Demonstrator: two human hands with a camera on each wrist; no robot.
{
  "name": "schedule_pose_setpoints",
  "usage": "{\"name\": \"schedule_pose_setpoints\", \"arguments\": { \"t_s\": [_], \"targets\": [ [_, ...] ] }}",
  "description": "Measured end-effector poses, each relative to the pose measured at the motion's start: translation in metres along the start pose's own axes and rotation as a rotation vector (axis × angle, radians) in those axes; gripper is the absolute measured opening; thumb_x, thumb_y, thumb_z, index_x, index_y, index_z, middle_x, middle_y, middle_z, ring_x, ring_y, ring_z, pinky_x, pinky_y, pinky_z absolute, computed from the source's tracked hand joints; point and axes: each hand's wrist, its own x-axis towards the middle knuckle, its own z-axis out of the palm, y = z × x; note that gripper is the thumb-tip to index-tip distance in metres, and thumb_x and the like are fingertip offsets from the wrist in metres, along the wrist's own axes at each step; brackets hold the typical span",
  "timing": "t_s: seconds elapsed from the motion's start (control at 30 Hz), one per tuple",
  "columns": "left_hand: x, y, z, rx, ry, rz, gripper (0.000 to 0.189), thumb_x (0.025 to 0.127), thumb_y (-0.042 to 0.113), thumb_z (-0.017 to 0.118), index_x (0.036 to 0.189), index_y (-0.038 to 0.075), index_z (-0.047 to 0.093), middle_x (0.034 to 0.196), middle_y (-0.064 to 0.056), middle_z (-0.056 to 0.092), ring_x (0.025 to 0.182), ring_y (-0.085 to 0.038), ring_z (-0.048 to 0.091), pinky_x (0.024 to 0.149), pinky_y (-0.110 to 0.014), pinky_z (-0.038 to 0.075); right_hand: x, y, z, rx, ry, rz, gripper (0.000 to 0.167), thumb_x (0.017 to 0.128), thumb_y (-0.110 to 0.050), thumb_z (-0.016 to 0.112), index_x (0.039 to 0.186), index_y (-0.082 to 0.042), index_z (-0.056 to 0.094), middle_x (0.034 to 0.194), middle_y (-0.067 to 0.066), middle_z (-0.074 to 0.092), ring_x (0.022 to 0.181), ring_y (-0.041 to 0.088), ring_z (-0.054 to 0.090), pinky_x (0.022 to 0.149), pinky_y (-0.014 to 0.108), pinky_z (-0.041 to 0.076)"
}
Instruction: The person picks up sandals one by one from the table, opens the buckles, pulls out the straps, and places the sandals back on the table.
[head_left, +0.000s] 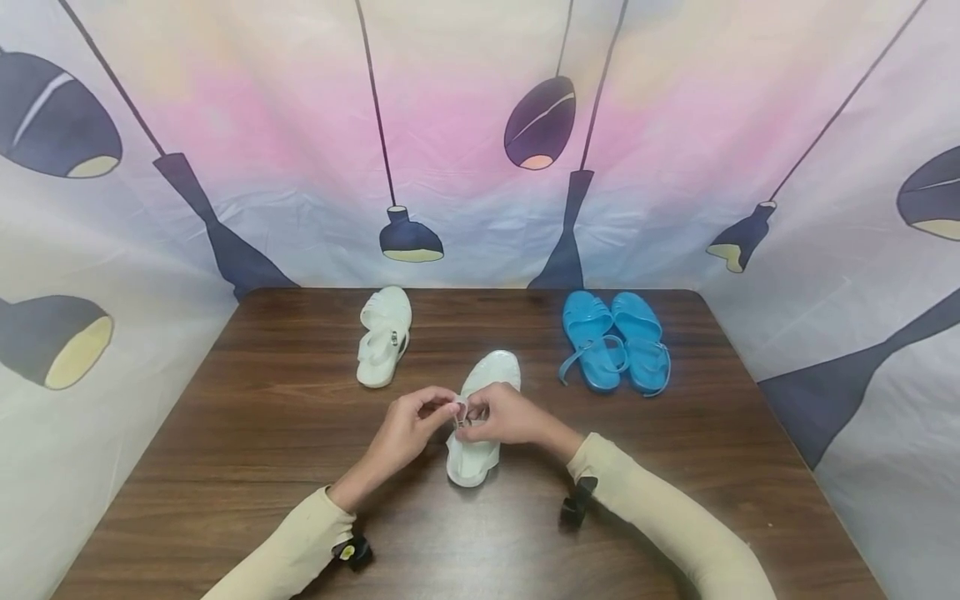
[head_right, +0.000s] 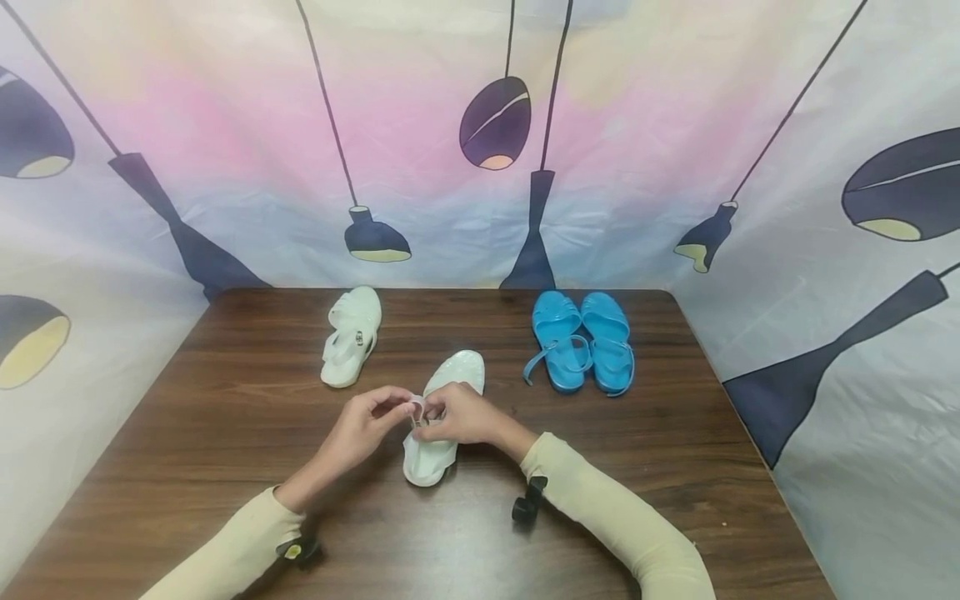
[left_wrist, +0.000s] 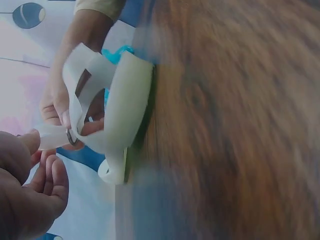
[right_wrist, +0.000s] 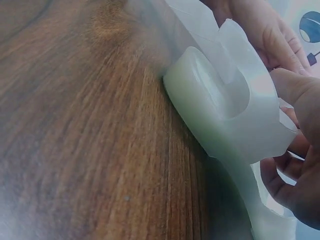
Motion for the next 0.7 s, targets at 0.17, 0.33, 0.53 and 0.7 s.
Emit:
{"name": "schedule_pose_setpoints", "arguments": {
  "t_s": [0.17, 0.33, 0.53, 0.7],
  "targets": [
    [-0.0017, 0.0010, 0.0009, 0.065, 0.008, 0.034, 0.013, 0.095, 0.014, 0.073, 0.107, 0.009, 0.074, 0.099, 0.001, 0.075, 0.088, -0.010, 0.067, 0.077, -0.027, 0.057, -0.0001, -0.0022, 0.0012, -0.013, 0.005, 0.000, 0.021, 0.083, -0.021, 0.083, 0.073, -0.016, 0.066, 0.062, -0.015, 0.052, 0.058, -0.002, 0.042, 0.052, 0.017, 0.036],
    [-0.0026, 0.0007, 0.0022, 0.055, 0.004, 0.032, 0.012, 0.095, 0.013, 0.073, 0.106, 0.008, 0.073, 0.096, 0.001, 0.074, 0.084, -0.009, 0.066, 0.075, -0.027, 0.056, 0.0000, -0.0026, 0.0023, -0.016, 0.011, -0.006, 0.022, 0.083, -0.022, 0.084, 0.071, -0.016, 0.066, 0.061, -0.015, 0.053, 0.057, -0.003, 0.043, 0.052, 0.017, 0.038],
    [-0.0040, -0.0053, 0.0035, -0.076, -0.025, 0.027, 0.013, 0.097, 0.010, 0.070, 0.109, 0.005, 0.072, 0.101, -0.004, 0.074, 0.092, -0.011, 0.068, 0.080, -0.027, 0.058, -0.0007, -0.0030, 0.0010, -0.002, -0.015, -0.021, 0.022, 0.082, -0.022, 0.083, 0.071, -0.016, 0.066, 0.063, -0.015, 0.055, 0.057, -0.002, 0.044, 0.051, 0.017, 0.039],
    [-0.0052, -0.0084, 0.0022, -0.108, -0.032, 0.036, 0.015, 0.099, 0.012, 0.067, 0.111, 0.003, 0.071, 0.101, -0.004, 0.074, 0.092, -0.009, 0.067, 0.083, -0.027, 0.057, -0.0010, -0.0015, -0.0020, -0.006, -0.056, -0.053, 0.020, 0.082, -0.020, 0.083, 0.072, -0.015, 0.066, 0.063, -0.015, 0.052, 0.056, -0.003, 0.042, 0.050, 0.017, 0.036]
  ]
}}
